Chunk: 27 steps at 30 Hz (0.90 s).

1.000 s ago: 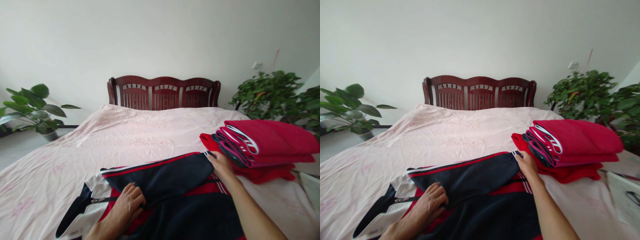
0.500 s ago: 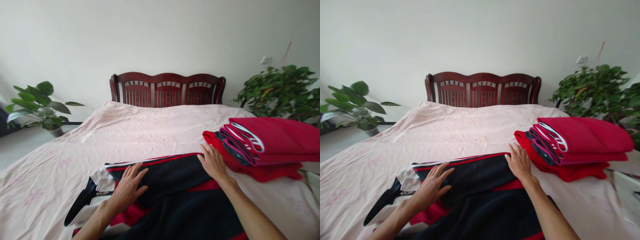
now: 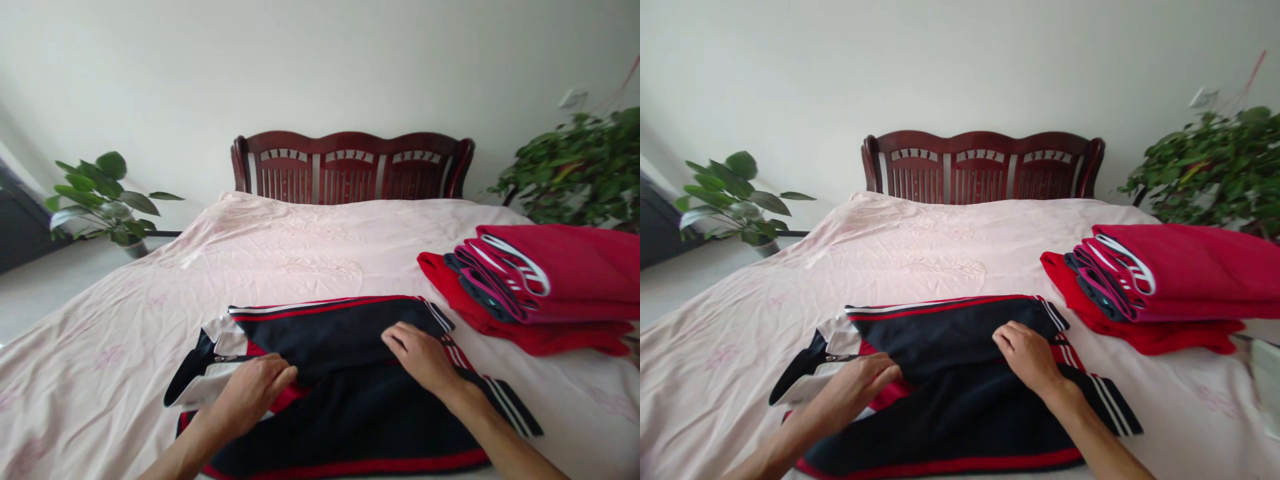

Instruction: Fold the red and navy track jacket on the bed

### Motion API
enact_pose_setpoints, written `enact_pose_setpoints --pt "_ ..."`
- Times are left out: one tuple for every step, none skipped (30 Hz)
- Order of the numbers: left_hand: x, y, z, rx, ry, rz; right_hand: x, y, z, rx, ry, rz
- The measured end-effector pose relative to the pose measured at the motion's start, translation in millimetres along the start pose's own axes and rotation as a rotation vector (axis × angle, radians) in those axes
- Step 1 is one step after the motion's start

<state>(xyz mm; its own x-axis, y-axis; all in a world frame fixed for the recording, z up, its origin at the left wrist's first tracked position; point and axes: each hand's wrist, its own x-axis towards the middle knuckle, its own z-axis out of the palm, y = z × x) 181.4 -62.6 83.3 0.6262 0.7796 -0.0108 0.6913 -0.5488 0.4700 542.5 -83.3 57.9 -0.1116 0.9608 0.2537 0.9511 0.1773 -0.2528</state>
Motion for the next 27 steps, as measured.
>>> enact_pose_setpoints --pt "-2 13 2 -0.002 -0.045 -0.016 -6 -12 1 0.029 -0.044 -0.017" --pt "-3 24 7 0.009 -0.071 -0.034 -12 -22 2 0.046 -0.081 -0.033" --pt "-3 33 13 0.025 -0.079 -0.054 -16 -30 2 0.056 -0.107 -0.048" --pt "-2 40 20 0.038 -0.078 -0.068 -20 -36 2 0.063 -0.125 -0.058" --pt "-1 45 27 0.045 -0.075 -0.066 -22 -39 1 0.068 -0.139 -0.059" --pt "-1 49 33 0.042 -0.074 -0.041 -25 -40 -2 0.075 -0.153 -0.053" --pt "-2 51 37 0.035 -0.073 0.015 -27 -40 -5 0.081 -0.168 -0.045" --pt "-3 52 40 0.034 -0.069 0.098 -29 -39 -9 0.088 -0.182 -0.045" --pt "-6 53 40 0.044 -0.058 0.193 -32 -36 -14 0.097 -0.199 -0.055" --pt "-9 54 39 0.064 -0.042 0.286 -34 -34 -18 0.111 -0.217 -0.079" --pt "-13 53 36 0.089 -0.024 0.366 -37 -31 -21 0.128 -0.232 -0.108" --pt "-17 53 33 0.109 -0.01 0.427 -39 -29 -23 0.146 -0.238 -0.13" --pt "-21 52 30 0.121 0.002 0.472 -41 -27 -24 0.162 -0.238 -0.14" --pt "-24 51 28 0.123 0.015 0.499 -42 -26 -25 0.173 -0.235 -0.136" --pt "-25 49 27 0.119 0.027 0.513 -42 -25 -24 0.176 -0.234 -0.12" --pt "-26 47 26 0.11 0.041 0.51 -40 -25 -23 0.178 -0.239 -0.094" --pt "-24 44 26 0.097 0.059 0.483 -36 -25 -21 0.183 -0.246 -0.068" --pt "-20 40 27 0.08 0.078 0.426 -32 -25 -18 0.191 -0.247 -0.048" --pt "-14 36 28 0.063 0.1 0.334 -26 -25 -15 0.194 -0.235 -0.032" --pt "-7 31 29 0.054 0.118 0.217 -19 -24 -12 0.18 -0.204 -0.018" --pt "0 26 30 0.061 0.127 0.091 -12 -21 -7 0.144 -0.163 -0.01" --pt "8 21 30 0.088 0.122 -0.031 -6 -18 -3 0.087 -0.123 -0.007" --pt "14 16 29 0.127 0.104 -0.132 -1 -14 2 0.021 -0.093 -0.007" --pt "19 12 27 0.171 0.086 -0.204 3 -10 6 -0.039 -0.073 -0.007" --pt "21 9 26 0.216 0.078 -0.245 5 -7 9 -0.085 -0.053 -0.01" --pt "20 8 24 0.254 0.084 -0.258 6 -5 11 -0.112 -0.025 -0.014" --pt "18 7 24 0.28 0.11 -0.25 5 -4 12 -0.121 0.015 -0.022"
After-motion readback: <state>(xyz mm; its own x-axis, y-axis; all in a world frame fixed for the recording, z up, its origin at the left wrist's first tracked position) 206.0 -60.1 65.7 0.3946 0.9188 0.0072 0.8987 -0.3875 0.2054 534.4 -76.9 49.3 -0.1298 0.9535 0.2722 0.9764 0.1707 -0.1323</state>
